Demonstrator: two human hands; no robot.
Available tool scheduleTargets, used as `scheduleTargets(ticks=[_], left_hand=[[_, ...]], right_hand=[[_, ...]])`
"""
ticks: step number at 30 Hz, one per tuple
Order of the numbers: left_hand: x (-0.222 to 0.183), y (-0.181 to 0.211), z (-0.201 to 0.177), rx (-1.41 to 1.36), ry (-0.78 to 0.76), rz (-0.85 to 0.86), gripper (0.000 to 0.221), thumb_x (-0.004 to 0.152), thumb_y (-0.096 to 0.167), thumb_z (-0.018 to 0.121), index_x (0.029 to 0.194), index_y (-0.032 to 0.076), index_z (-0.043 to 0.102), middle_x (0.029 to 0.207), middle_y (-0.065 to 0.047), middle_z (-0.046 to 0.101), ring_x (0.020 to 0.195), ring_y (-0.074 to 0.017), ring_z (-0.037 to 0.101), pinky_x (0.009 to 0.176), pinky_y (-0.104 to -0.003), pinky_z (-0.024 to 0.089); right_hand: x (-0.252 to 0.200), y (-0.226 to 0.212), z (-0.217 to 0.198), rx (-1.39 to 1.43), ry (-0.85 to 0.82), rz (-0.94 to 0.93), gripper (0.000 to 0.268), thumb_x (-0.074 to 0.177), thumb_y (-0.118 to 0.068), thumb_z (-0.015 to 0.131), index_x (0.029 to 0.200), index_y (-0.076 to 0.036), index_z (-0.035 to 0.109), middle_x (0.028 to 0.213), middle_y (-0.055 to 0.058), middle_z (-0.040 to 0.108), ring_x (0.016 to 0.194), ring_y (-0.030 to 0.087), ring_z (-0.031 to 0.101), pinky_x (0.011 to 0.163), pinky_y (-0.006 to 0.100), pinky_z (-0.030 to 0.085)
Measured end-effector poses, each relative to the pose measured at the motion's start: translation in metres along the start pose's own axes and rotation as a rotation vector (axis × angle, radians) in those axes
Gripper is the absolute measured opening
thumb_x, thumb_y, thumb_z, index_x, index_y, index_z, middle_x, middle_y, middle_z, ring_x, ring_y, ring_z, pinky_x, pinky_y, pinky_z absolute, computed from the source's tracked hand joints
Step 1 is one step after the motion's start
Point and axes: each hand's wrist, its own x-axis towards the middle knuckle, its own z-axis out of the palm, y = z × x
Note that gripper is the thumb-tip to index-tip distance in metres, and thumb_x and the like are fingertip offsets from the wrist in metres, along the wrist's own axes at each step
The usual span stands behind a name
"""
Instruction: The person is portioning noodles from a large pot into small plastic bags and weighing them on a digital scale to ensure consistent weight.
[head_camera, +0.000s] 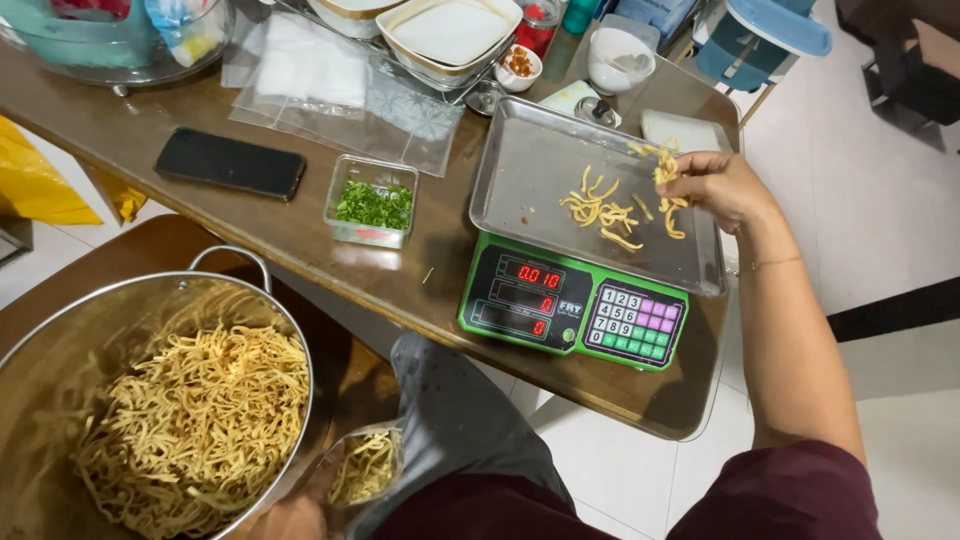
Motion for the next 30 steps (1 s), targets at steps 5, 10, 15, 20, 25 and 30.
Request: scheduleTargets(ticks=[5,10,15,20,25,30], left_hand=[[0.021,-0.01,0.031,-0.151,0.205,0.165,0.084,0.084,0.051,0.063,0.156,0.052,0.021,0.168,0.011,0.024,0.124,-0.024,0.063,0.102,-0.041,0.06],[0.004,-0.009,0.01,-0.289,0.283,0.318,0.098,0.075,0.062,0.079,0.157,0.039,0.03,0.157,-0.001,0.043,0.138,-0.0323,0.049,0.104,-0.047,0.049],[-0.028,0.008,-0.03,-0.269,0.053,0.198,0.092,0.085,0.068,0.072,0.158,0.038,0.024,0.116,-0.013,0.071,0.104,-0.0432,0.07,0.083,-0.053,0.055],[-0.025,0.006,-0.026,-0.304,0.14,0.228,0.099,0.078,0.064,0.084,0.154,0.025,0.033,0.122,-0.016,0.068,0.111,-0.0427,0.066,0.086,-0.052,0.056],[-0.031,0.005,-0.033,-0.295,0.187,0.238,0.098,0.076,0.068,0.083,0.151,0.024,0.037,0.084,-0.016,0.076,0.087,-0.0426,0.072,0.072,-0.051,0.053],[-0.035,0.006,-0.041,-0.362,0.019,0.204,0.045,0.086,0.049,0.084,0.11,0.019,0.062,0.094,-0.004,0.073,0.08,-0.0249,0.072,0.076,-0.041,0.059]], right_hand=[[0.005,0.005,0.008,0.029,0.028,-0.027,0.016,0.079,0.001,0.081,0.089,-0.008,0.073,0.083,0.005,0.073,0.074,0.014,0.069,0.07,0.022,0.056],[-0.013,-0.007,0.036,0.061,0.048,-0.069,0.017,0.076,-0.003,0.082,0.088,-0.011,0.072,0.08,-0.001,0.071,0.072,0.009,0.066,0.068,0.019,0.055],[-0.07,-0.03,0.11,0.222,-0.197,-0.317,0.018,0.081,0.001,0.077,0.097,-0.005,0.072,0.086,0.007,0.074,0.072,0.013,0.069,0.068,0.023,0.058],[-0.172,-0.055,0.244,0.322,-0.493,-0.373,0.018,0.069,0.004,0.08,0.084,-0.003,0.073,0.101,0.013,0.075,0.083,0.029,0.074,0.067,0.043,0.064],[-0.218,-0.005,0.336,0.179,-0.58,-0.729,0.026,0.078,-0.007,0.085,0.102,-0.016,0.079,0.115,0.008,0.07,0.111,0.021,0.068,0.1,0.033,0.052],[-0.241,0.027,0.373,0.314,-0.708,-0.729,0.023,0.081,0.01,0.068,0.098,-0.005,0.073,0.113,0.01,0.059,0.11,0.024,0.057,0.095,0.035,0.054]])
